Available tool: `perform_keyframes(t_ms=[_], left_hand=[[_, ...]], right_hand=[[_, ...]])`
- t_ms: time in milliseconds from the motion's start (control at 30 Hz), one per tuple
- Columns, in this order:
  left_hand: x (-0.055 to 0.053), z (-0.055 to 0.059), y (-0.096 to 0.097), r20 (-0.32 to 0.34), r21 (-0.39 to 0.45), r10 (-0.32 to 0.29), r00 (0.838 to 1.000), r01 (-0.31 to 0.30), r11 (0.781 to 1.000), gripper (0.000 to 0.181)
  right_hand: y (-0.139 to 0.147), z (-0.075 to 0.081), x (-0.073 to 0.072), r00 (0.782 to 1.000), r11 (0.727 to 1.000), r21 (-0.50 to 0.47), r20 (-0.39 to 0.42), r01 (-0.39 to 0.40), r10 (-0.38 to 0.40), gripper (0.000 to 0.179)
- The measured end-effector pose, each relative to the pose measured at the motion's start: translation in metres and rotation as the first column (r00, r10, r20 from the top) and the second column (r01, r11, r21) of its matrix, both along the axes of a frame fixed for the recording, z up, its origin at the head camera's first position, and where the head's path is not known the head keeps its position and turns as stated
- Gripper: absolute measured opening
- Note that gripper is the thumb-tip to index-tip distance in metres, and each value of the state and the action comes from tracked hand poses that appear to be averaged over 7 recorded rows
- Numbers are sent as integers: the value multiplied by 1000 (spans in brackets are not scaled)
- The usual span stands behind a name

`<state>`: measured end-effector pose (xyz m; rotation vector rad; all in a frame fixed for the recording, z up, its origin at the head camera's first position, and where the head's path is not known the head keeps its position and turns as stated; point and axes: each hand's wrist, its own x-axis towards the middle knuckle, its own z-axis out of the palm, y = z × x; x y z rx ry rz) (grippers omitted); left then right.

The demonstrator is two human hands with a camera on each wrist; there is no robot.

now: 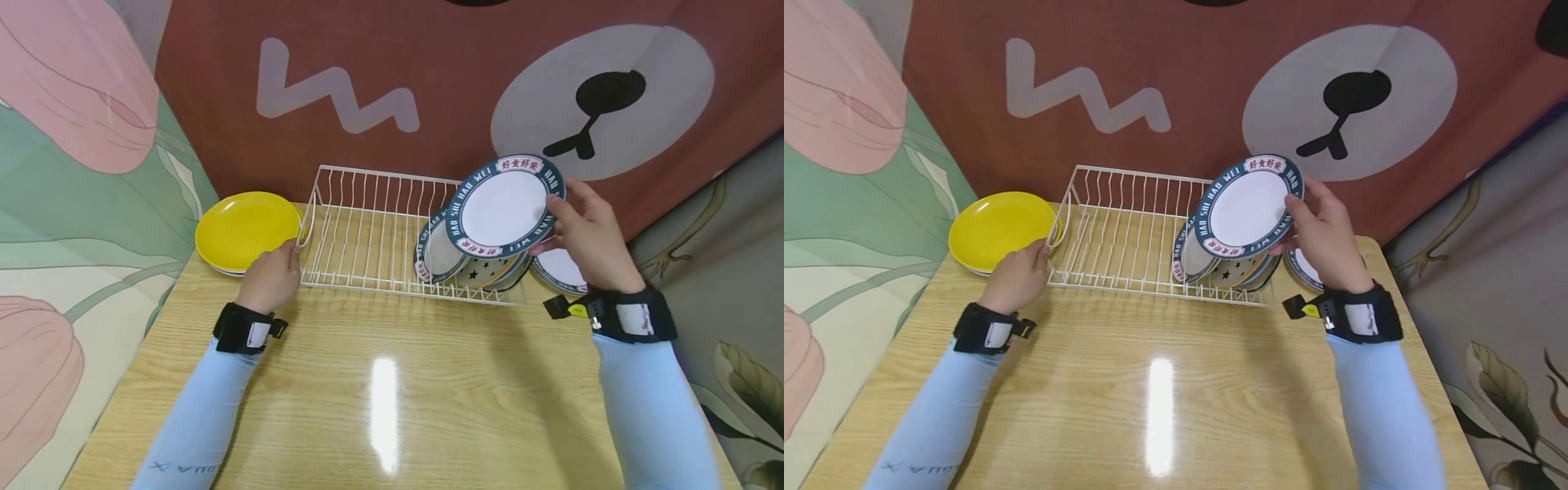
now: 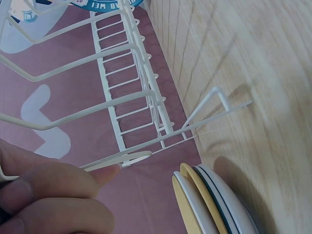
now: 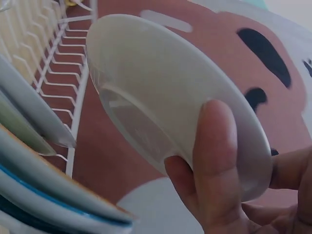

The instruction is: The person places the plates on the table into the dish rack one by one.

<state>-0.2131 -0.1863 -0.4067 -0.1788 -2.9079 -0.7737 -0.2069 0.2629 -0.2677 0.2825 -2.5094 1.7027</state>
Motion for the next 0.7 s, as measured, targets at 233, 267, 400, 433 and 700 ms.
perform_keyframes(t_ms=[233, 267, 400, 433, 700], left_hand=[[0, 0, 0, -10, -1, -2, 1000, 2, 1000, 40], [0, 0, 0, -9, -1, -1, 1000, 1, 1000, 40], [-1, 0, 0, -8, -2, 1, 1000, -1, 1000, 40], [-1, 0, 0, -8, -1, 2, 1000, -2, 1000, 40], [-2, -2, 2, 4, 4, 5, 1000, -5, 1000, 41]], right_hand=[[-21, 3, -18, 998, 979, 195, 17, -65, 63, 52], [-24, 3, -20, 997, 976, 204, 23, -74, 71, 51], [-36, 2, -30, 994, 966, 238, 59, -103, 92, 54], [-40, 1, -34, 993, 962, 253, 72, -105, 90, 55], [-64, -13, -56, 989, 896, 429, 136, -115, 62, 57]])
